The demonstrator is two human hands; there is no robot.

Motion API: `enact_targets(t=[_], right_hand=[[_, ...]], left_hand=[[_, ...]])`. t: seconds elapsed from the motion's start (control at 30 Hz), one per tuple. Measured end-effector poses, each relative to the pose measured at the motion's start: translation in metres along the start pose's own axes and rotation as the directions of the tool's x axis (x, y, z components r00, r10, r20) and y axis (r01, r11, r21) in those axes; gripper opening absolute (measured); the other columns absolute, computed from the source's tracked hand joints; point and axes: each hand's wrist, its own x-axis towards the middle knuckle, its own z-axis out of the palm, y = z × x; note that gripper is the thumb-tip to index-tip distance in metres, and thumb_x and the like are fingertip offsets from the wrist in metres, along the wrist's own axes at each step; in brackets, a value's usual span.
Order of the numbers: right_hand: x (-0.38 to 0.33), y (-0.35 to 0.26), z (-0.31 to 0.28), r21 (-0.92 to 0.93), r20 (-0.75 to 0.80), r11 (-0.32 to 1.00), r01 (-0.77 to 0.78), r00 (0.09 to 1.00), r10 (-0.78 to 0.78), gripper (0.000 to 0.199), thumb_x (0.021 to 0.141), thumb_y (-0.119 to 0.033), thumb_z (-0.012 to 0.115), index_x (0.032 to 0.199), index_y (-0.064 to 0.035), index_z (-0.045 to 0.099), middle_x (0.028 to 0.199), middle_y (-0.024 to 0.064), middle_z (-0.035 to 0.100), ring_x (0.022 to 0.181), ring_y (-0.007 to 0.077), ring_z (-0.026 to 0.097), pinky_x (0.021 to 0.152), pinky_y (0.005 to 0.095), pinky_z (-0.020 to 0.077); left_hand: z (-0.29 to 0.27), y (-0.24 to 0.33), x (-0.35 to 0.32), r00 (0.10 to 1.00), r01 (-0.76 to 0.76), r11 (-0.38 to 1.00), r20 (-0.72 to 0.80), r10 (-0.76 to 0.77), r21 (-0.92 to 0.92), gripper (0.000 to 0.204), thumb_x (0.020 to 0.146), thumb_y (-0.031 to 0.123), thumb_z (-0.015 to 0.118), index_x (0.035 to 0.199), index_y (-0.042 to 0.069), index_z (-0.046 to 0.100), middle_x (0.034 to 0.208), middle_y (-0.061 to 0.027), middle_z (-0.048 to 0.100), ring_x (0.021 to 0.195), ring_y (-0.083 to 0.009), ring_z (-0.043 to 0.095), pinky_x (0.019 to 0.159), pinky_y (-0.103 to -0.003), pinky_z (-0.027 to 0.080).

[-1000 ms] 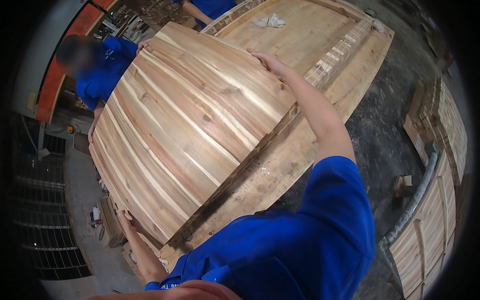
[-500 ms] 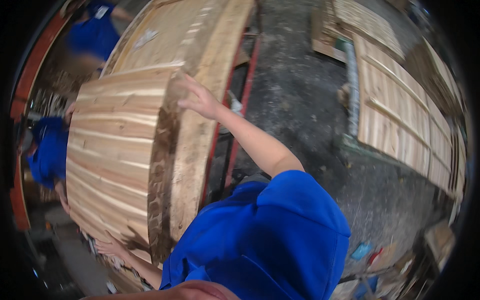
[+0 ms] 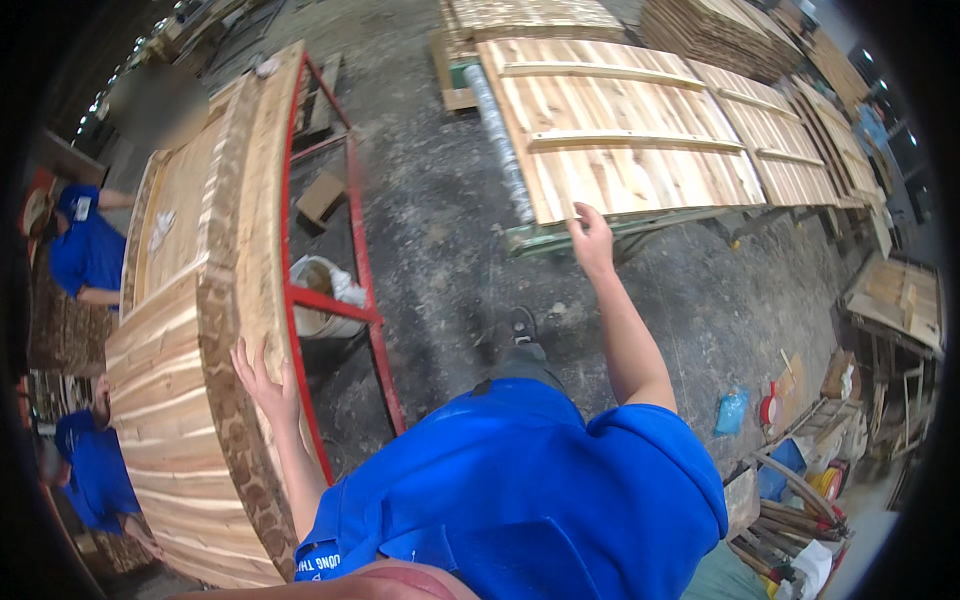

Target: The person wipes the surface of large wooden panels with a white cloth, moving along the edges and across the grain. They flip a panel over to clean the other side and then stack it with other panels. The person also wipes their shirt with the cloth during the task.

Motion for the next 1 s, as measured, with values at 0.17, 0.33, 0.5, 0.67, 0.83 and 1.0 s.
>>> enact_targets(t=[0.17,0.33,0.5,0.67,0.83,1.0], right_hand=[[0.052,0.107,-0.141,0.171,-0.397,0.968,-0.182,0.886,0.237,0.034,0.089,-0.019,0.062,0.118,-0.0008,0.058,0.104,0.0115,0.066,0.093,0.0198,0.063,0.079,0.0327,0.0512],[0.071,0.193,-0.203,0.831,0.108,0.172,-0.529,0.456,0.883,0.041,0.094,-0.049,0.048,0.109,-0.0119,0.056,0.091,0.0066,0.063,0.076,0.0237,0.061,0.060,0.0410,0.0486],[0.078,0.215,-0.179,0.761,0.454,-0.158,-0.630,0.342,0.823,0.069,0.095,-0.061,0.038,0.136,-0.0059,0.041,0.117,0.0146,0.058,0.103,0.0315,0.059,0.083,0.0492,0.0468],[0.103,0.214,-0.178,0.784,0.497,-0.232,-0.576,0.359,0.790,0.077,0.091,-0.065,0.043,0.138,-0.0046,0.037,0.123,0.0151,0.056,0.111,0.0300,0.056,0.088,0.0427,0.0462],[0.119,0.220,-0.182,0.788,0.501,-0.245,-0.565,0.357,0.788,0.073,0.089,-0.064,0.050,0.132,-0.0049,0.041,0.124,0.0151,0.055,0.110,0.0296,0.055,0.090,0.0432,0.0457],[0.121,0.219,-0.175,0.741,0.550,-0.274,-0.613,0.321,0.771,0.072,0.089,-0.065,0.049,0.124,-0.0028,0.044,0.126,0.0178,0.051,0.122,0.0326,0.046,0.098,0.0455,0.0416]], left_hand=[[0.095,0.109,0.055,0.982,-0.101,0.969,0.135,0.134,-0.226,0.037,0.085,0.017,0.065,0.119,0.005,0.059,0.141,-0.0165,0.043,0.135,-0.0389,0.032,0.111,-0.049,0.025],[0.192,0.259,0.129,0.935,-0.178,0.892,0.212,0.285,-0.416,0.030,0.084,0.018,0.066,0.110,0.003,0.064,0.126,-0.0149,0.056,0.122,-0.0342,0.048,0.104,-0.043,0.035],[0.314,0.412,0.222,0.818,-0.229,0.803,0.338,0.465,-0.550,0.030,0.087,0.024,0.065,0.106,0.002,0.065,0.112,-0.0152,0.064,0.111,-0.0333,0.056,0.097,-0.041,0.042],[0.448,0.554,0.305,0.713,-0.232,0.772,0.436,0.549,-0.592,0.035,0.089,0.031,0.062,0.110,0.003,0.063,0.110,-0.0166,0.064,0.111,-0.0345,0.056,0.095,-0.041,0.044],[0.562,0.660,0.365,0.677,-0.425,0.815,0.460,0.575,-0.395,0.045,0.091,0.035,0.060,0.123,0.004,0.055,0.121,-0.0164,0.058,0.112,-0.0340,0.055,0.095,-0.043,0.044],[0.640,0.733,0.400,0.666,-0.490,0.851,0.550,0.505,-0.188,0.055,0.086,0.043,0.064,0.125,0.006,0.052,0.122,-0.0137,0.057,0.116,-0.0342,0.052,0.099,-0.046,0.041]])
